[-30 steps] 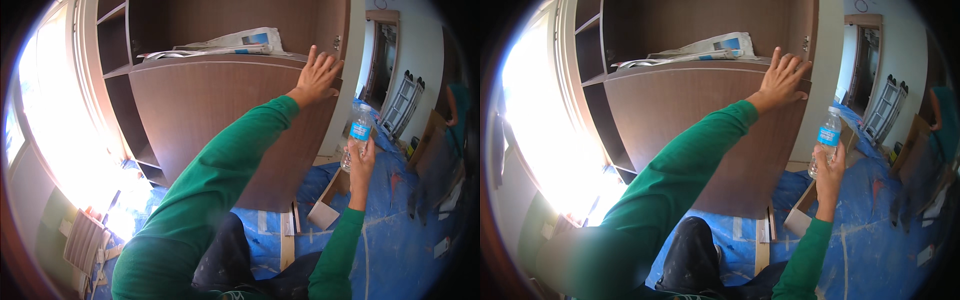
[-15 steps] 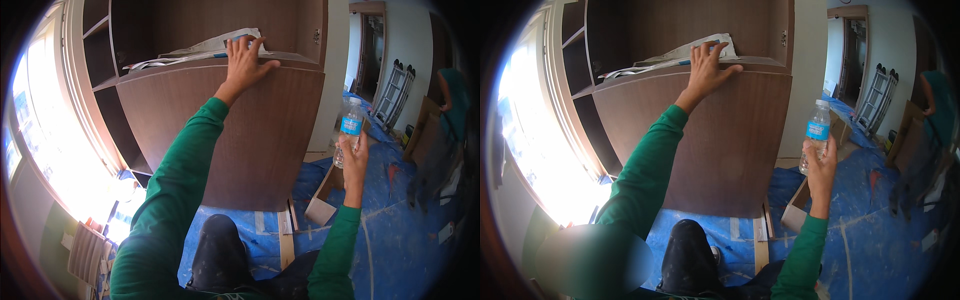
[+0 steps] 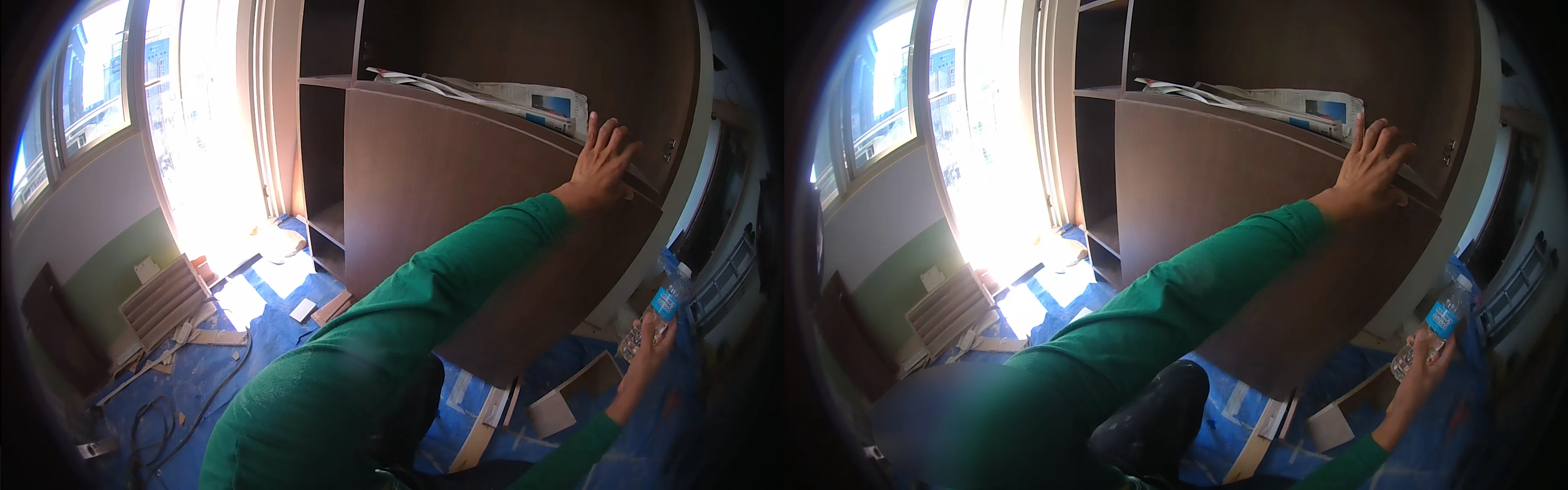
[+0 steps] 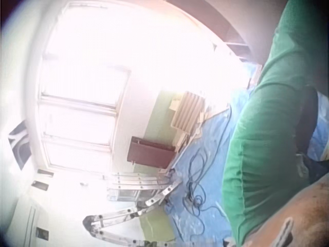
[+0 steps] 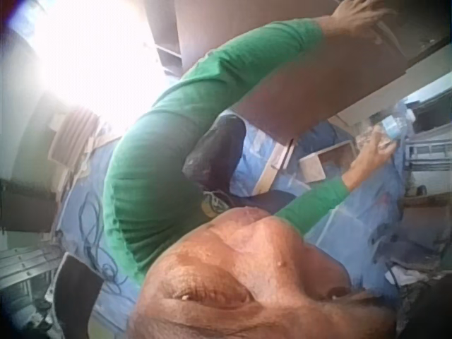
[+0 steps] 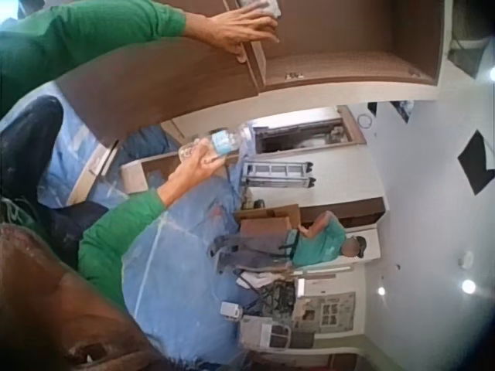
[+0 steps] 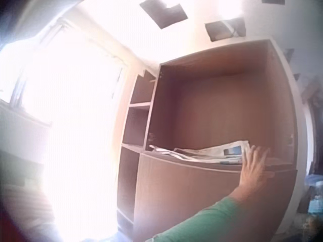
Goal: The person pours liquid from a large white container into a small bottle, then places the bottle on a cabinet. They then use a screwdriver to adjust a hinge on the cabinet door.
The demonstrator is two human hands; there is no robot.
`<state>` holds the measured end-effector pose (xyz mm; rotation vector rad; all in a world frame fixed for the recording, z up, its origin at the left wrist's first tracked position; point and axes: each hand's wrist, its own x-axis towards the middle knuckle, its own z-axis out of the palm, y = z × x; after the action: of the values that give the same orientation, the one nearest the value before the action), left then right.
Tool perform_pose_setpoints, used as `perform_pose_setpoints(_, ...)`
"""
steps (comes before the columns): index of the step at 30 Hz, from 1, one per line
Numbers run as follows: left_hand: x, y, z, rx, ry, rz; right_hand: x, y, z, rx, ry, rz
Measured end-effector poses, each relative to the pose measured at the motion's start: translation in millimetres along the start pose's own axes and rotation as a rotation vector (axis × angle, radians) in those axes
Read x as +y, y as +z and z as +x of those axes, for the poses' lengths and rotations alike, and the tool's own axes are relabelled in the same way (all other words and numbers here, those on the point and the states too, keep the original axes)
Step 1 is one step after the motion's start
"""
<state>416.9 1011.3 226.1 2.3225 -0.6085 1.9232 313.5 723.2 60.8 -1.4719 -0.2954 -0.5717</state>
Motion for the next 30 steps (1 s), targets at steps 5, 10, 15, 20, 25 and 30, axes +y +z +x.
perform_pose_setpoints(5, -83.6, -84.0, -22.6, 0.058, -0.214, 0.107, -1.4, -4.1, 1.1, -0.015, -0.014, -0.036)
perform_pose_setpoints(10, -134.2, -140.8, -46.4, 0.068, -0.099, 0.260, -24.4, 4.1, -6.9, -0.026, -0.020, -0.147)
perform_pose_setpoints(15, -97.0, -170.3, -82.2, 0.109, -0.142, 0.296, -25.7, 16.6, -5.1, -0.089, -0.106, -0.077)
perform_pose_setpoints(20, -19.8, -141.3, -86.9, -0.037, -0.049, 0.010, -14.1, 16.7, -2.8, -0.116, -0.089, -0.140)
perform_pose_setpoints(25, 4.1, -78.0, -43.9, 0.003, 0.132, 0.003, -19.8, 23.8, 12.0, -0.083, -0.138, -0.161)
perform_pose_setpoints(30, 8.3, -1.8, 14.5, -0.118, 0.314, 0.114, -22.2, 31.0, 16.5, -0.056, -0.144, -0.089)
